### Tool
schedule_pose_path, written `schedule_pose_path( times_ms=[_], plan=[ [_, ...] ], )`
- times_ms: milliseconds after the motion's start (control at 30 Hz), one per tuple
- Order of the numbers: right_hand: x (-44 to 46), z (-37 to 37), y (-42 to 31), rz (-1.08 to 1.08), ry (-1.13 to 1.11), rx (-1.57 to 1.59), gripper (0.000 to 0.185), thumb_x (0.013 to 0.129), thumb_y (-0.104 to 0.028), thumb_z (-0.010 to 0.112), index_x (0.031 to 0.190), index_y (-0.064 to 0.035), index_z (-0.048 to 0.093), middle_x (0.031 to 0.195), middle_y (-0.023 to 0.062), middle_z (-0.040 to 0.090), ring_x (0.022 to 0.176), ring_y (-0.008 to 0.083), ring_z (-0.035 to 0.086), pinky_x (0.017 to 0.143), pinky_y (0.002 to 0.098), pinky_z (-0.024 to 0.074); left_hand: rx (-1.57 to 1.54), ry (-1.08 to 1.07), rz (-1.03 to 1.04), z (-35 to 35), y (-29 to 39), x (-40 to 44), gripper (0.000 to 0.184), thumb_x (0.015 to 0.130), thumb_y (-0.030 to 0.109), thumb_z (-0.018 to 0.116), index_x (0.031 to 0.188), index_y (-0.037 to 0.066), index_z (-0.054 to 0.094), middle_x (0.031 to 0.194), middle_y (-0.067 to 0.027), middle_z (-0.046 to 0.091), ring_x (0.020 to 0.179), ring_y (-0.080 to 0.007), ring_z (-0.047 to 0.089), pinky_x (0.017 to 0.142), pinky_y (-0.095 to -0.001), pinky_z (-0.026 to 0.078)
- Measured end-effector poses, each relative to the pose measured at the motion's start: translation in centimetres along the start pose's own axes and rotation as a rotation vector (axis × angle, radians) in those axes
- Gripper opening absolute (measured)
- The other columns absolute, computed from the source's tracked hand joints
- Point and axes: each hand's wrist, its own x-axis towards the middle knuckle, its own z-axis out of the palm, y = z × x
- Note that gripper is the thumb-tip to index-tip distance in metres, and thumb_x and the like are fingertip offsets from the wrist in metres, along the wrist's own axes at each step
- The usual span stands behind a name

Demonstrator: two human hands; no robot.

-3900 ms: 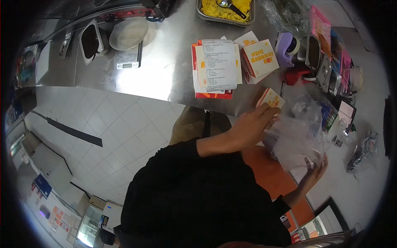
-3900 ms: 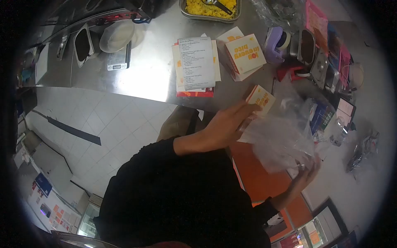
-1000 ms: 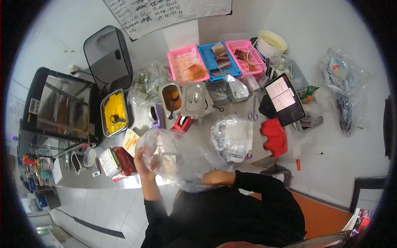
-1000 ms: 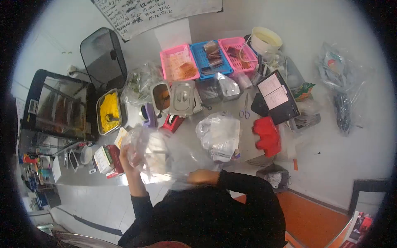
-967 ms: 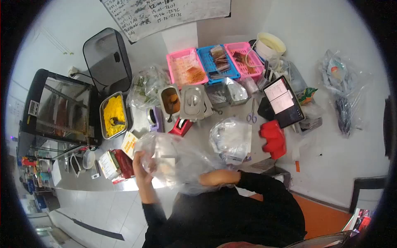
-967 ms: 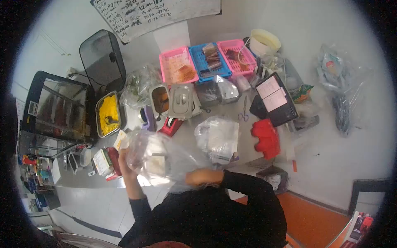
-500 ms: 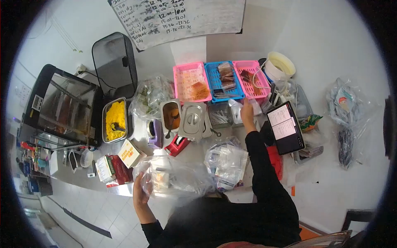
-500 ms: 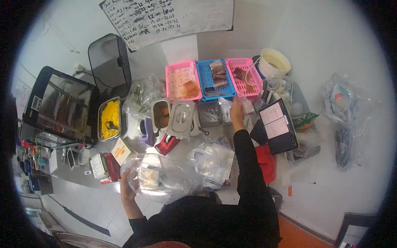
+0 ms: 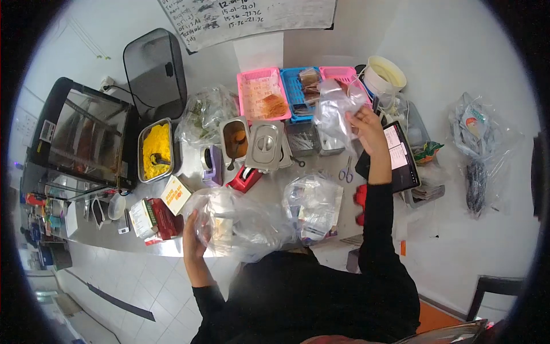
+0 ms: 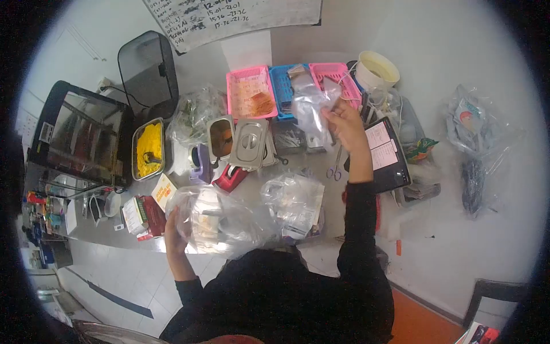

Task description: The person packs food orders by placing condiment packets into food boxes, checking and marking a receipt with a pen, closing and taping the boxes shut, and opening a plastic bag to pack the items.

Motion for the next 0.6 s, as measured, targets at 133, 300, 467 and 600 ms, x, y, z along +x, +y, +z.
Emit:
schedule_pose_path(
  times_ms=[133,300,467,600],
  plan=[
    [-10.3,10.9,1.4,-0.095,-0.091,0.017,0.024,0.084,-0.009,0.06,0.105,0.0001,0.056,0.092,0.0098,0.062,0.081,0.0195,0.061,0.072,0.0279,0.0492,-0.164,-0.217,-0.069,0.9,0.0,-0.3,0.041,0.089,0.031,0.053,0.121,0.006,0.049,0.07,0.002,0.047,0.04,-0.0055,0.04,0.033,-0.0165,0.034],
    [-21.3,18.7,20.8,0.114,-1.078,-0.639,0.028,0.082,-0.007,0.056,0.11,0.0009,0.057,0.101,0.0154,0.06,0.094,0.0275,0.058,0.083,0.0335,0.0451,-0.251,-0.035,-0.036,1.7,-0.3,-1.1,0.044,0.09,0.029,0.051,0.128,0.007,0.046,0.074,0.0008,0.049,0.04,-0.0055,0.038,0.033,-0.0178,0.033],
    [-11.8,14.0,4.7,0.261,-1.095,-0.181,0.027,0.077,-0.006,0.063,0.103,0.0005,0.061,0.1,0.0157,0.063,0.086,0.0243,0.063,0.077,0.0345,0.0498,-0.166,-0.171,-0.017,-0.5,-0.7,-1.5,0.044,0.09,0.03,0.05,0.128,0.008,0.047,0.073,0.0018,0.05,0.041,-0.0048,0.04,0.033,-0.0176,0.034],
    [1.8,4.4,6.4,-0.193,0.047,-0.719,0.014,0.078,-0.007,0.063,0.09,-0.0028,0.057,0.084,0.0084,0.061,0.07,0.0193,0.06,0.06,0.0307,0.0489,-0.153,-0.171,0.037,-0.1,-2.1,-2.8,0.045,0.092,0.028,0.046,0.129,0.004,0.044,0.072,0.0003,0.051,0.044,-0.0064,0.044,0.034,-0.0183,0.036]
  ],
)
